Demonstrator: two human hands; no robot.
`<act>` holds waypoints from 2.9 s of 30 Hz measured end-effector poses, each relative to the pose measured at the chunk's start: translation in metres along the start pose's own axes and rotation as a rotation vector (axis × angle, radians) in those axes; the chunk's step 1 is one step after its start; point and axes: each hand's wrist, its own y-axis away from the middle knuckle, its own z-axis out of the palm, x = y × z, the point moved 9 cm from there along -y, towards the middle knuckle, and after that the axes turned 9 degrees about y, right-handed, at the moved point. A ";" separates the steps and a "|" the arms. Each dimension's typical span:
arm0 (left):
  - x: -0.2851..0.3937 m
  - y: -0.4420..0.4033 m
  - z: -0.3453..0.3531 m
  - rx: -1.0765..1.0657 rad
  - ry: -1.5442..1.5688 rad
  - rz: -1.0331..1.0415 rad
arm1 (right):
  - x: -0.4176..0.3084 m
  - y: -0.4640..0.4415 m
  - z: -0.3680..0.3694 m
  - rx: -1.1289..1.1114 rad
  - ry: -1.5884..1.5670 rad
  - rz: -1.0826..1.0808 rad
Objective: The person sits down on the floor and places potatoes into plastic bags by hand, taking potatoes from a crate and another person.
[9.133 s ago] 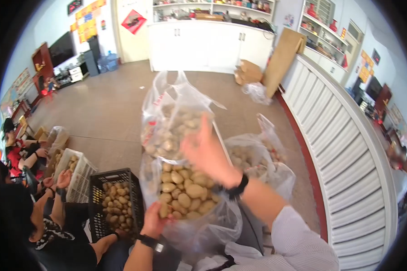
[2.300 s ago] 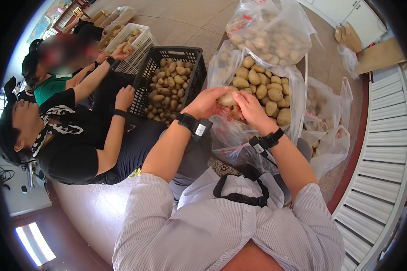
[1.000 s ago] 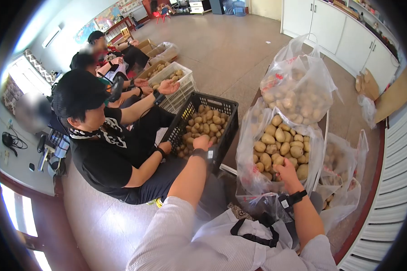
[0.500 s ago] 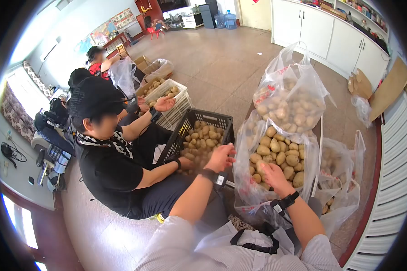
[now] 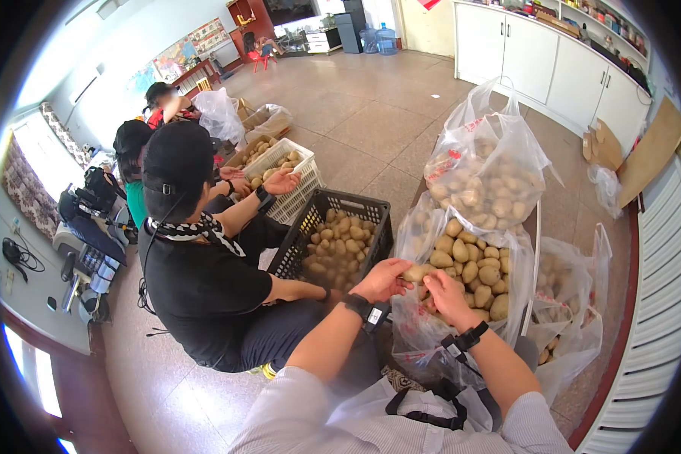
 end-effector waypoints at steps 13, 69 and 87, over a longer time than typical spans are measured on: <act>0.035 0.005 -0.132 0.482 0.350 0.402 | 0.032 0.013 0.010 -0.016 1.139 -0.304; 0.018 -0.005 -0.041 0.307 -0.064 0.177 | 0.039 -0.010 -0.018 0.110 -0.204 0.091; -0.009 -0.008 0.000 0.066 0.047 -0.006 | 0.019 -0.003 -0.014 0.172 0.663 -0.325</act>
